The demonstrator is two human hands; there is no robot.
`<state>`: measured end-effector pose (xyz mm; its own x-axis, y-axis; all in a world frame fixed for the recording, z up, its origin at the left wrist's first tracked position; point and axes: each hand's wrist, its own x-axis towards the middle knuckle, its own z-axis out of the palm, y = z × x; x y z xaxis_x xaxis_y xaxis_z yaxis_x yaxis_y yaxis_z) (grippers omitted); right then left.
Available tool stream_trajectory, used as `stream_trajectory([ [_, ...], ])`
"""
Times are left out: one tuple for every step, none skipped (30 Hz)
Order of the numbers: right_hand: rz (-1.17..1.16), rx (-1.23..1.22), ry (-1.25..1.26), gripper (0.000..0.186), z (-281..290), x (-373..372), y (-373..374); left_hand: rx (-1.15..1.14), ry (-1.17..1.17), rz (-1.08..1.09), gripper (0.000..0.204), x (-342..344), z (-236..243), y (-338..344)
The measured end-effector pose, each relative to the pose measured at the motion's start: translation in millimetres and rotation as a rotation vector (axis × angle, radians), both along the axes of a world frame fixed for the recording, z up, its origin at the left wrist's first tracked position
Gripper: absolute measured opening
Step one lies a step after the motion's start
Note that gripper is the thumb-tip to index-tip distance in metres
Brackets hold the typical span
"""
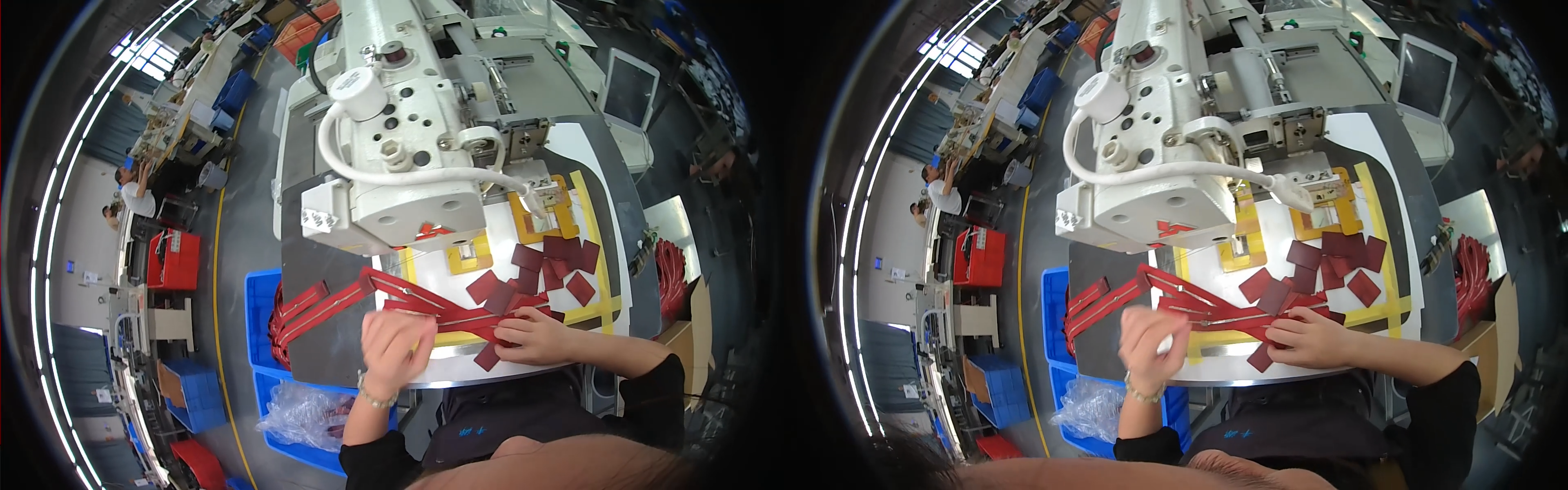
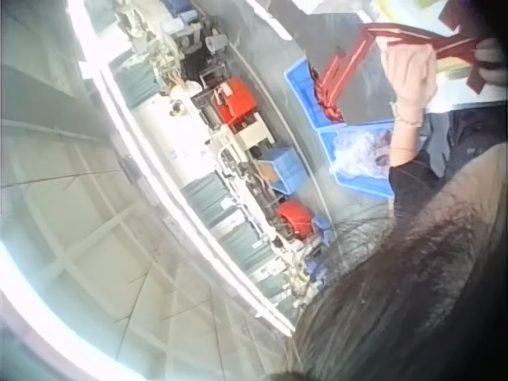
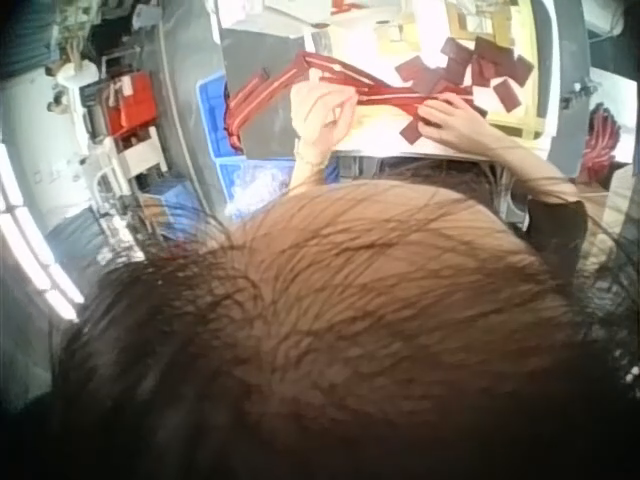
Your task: Sewing together red leather straps using an industrial sewing machine.
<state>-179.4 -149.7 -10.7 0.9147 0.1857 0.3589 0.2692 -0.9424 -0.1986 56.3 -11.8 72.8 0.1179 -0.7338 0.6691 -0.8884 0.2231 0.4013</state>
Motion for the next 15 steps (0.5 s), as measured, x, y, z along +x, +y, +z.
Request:
stream_trajectory([
  [-0.028, 0.029, -0.002, 0.018, -2.1, -2.4, -1.3, -0.095, 0.104, -0.086, 0.028, -8.3, 15.7, 6.5],
  [-0.038, 0.058, -0.017, 0.016, -0.8, -0.9, -1.0, -0.231, 0.201, -0.123, 0.027, -19.3, 29.7, 19.8],
  [-0.07, 0.045, -0.058, 0.014, -4.2, -3.8, -3.0, -0.295, 0.271, -0.391, 0.019, -17.2, 36.5, 20.3],
  [-0.077, 0.049, -0.052, 0.014, -6.5, 0.6, -2.1, -0.35, 0.335, -0.628, 0.016, -13.1, 45.1, 28.6],
  [-0.102, 0.09, -0.038, 0.015, -8.5, 4.6, -1.4, -0.481, 0.441, -0.464, 0.013, -34.4, 49.6, 39.6],
  [-0.129, 0.133, -0.025, 0.016, -12.1, 7.3, -1.7, -0.475, 0.45, -0.469, 0.013, -30.1, 40.9, 38.0],
  [-0.141, 0.057, -0.06, 0.02, -14.7, 8.9, -2.0, -0.48, 0.47, -0.473, 0.013, -31.2, 41.0, 41.4],
  [-0.15, 0.059, -0.059, 0.02, -13.4, 9.8, -2.0, -0.484, 0.49, -0.477, 0.013, -32.8, 40.7, 44.4],
  [-0.166, 0.067, -0.055, 0.021, -12.1, 11.1, -1.9, -0.487, 0.511, -0.48, 0.013, -34.9, 39.9, 46.9],
  [-0.181, 0.072, -0.053, 0.022, -10.8, 12.5, -3.3, -0.493, 0.53, -0.483, 0.014, -35.7, 39.1, 48.5],
  [-0.189, 0.072, -0.062, 0.024, -10.4, 13.6, -4.4, -0.499, 0.55, -0.485, 0.014, -36.6, 37.9, 49.9],
  [-0.196, 0.073, -0.059, 0.024, -9.0, 14.2, -5.5, -0.504, 0.571, -0.486, 0.014, -37.6, 36.5, 51.3],
  [-0.189, 0.059, -0.071, 0.024, -7.1, 14.7, -6.4, -0.508, 0.589, -0.485, 0.014, -38.3, 36.1, 52.4],
  [-0.182, 0.044, -0.081, 0.023, -5.4, 14.3, -8.0, -0.512, 0.607, -0.483, 0.014, -39.0, 35.5, 53.5],
  [-0.186, 0.047, -0.079, 0.023, -3.8, 13.4, -10.6, -0.517, 0.627, -0.48, 0.014, -39.6, 34.6, 54.5],
])
